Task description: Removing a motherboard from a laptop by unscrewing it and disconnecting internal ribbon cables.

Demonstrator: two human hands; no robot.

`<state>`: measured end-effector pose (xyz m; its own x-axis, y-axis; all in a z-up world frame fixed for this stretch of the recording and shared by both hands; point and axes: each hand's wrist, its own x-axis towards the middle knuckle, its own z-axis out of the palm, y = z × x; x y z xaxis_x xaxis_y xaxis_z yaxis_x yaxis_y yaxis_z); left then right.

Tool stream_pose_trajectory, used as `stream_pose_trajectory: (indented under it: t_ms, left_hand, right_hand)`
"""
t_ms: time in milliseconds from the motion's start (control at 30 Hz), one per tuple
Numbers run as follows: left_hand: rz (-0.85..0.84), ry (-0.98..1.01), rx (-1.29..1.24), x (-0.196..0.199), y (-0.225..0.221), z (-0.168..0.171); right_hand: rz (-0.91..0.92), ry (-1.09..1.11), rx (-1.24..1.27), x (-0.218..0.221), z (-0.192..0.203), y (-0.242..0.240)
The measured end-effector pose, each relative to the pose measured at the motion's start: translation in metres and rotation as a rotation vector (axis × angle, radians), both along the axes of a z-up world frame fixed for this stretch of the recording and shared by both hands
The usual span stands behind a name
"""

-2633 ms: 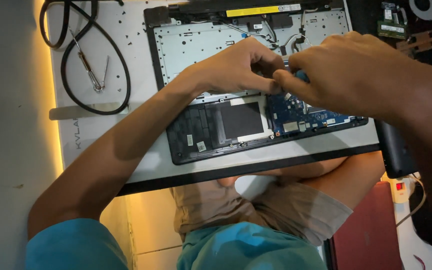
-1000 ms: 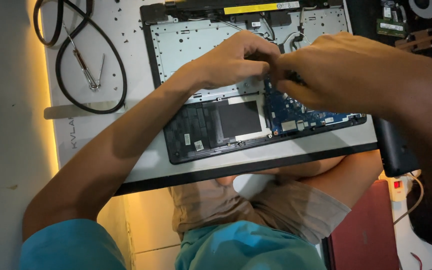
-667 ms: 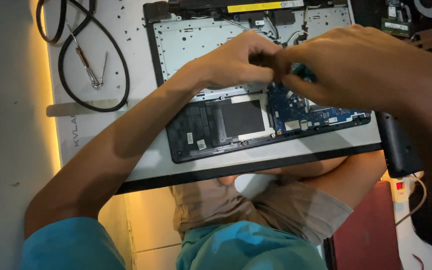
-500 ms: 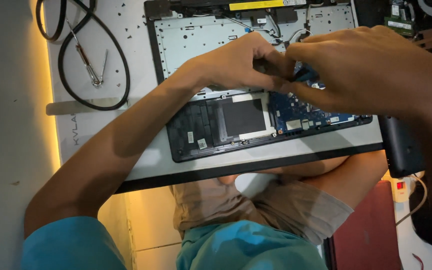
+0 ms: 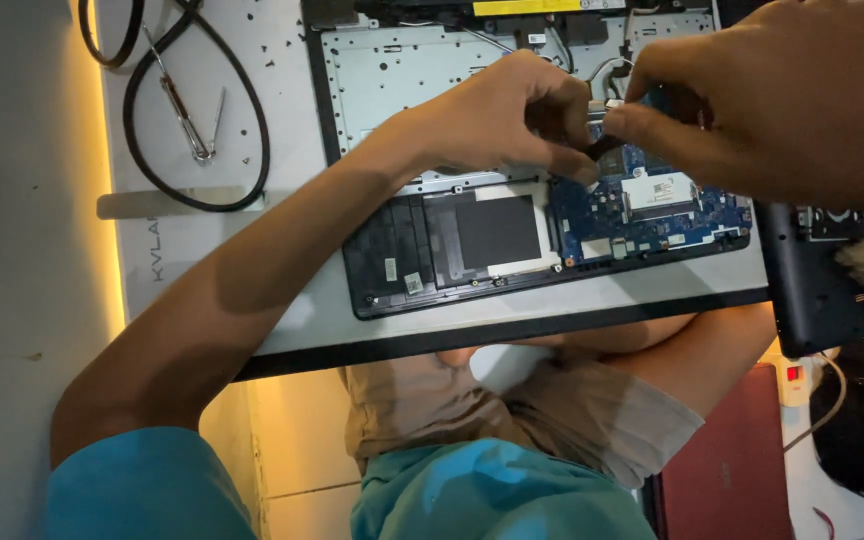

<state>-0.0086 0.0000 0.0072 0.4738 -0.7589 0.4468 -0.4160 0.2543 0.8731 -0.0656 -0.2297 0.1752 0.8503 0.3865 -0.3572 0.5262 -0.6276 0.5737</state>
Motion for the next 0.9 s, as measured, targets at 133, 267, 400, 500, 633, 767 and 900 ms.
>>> stream_pose_trajectory:
  t_ms: [133, 267, 400, 500, 633, 767, 900]
  left_hand:
    - [0.03, -0.037, -0.008, -0.003, -0.004, 0.001]
    - [0.0, -0.115, -0.07, -0.007, -0.005, 0.008]
    - [-0.007, -0.175, -0.034, -0.005, -0.001, 0.018]
    - [0.064, -0.236, 0.057, -0.004, 0.0, 0.019]
    - [0.051, -0.216, 0.073, -0.001, 0.004, 0.015]
    - [0.063, -0.212, 0.115, -0.002, 0.006, 0.019]
    - [0.074, -0.192, 0.131, -0.005, 0.008, 0.023]
  right_hand:
    - [-0.014, 0.059, 0.034, 0.001, -0.003, -0.002]
    - [-0.009, 0.075, 0.084, 0.001, -0.01, -0.014]
    - [-0.054, 0.098, 0.189, -0.01, -0.002, -0.005]
    - [0.041, -0.019, 0.066, -0.015, -0.002, -0.006]
    - [0.028, -0.102, 0.013, -0.017, -0.003, -0.008]
    - [0.049, -0.207, -0.184, -0.02, -0.009, -0.007]
    - [0.06, -0.168, -0.179, -0.023, -0.002, -0.002]
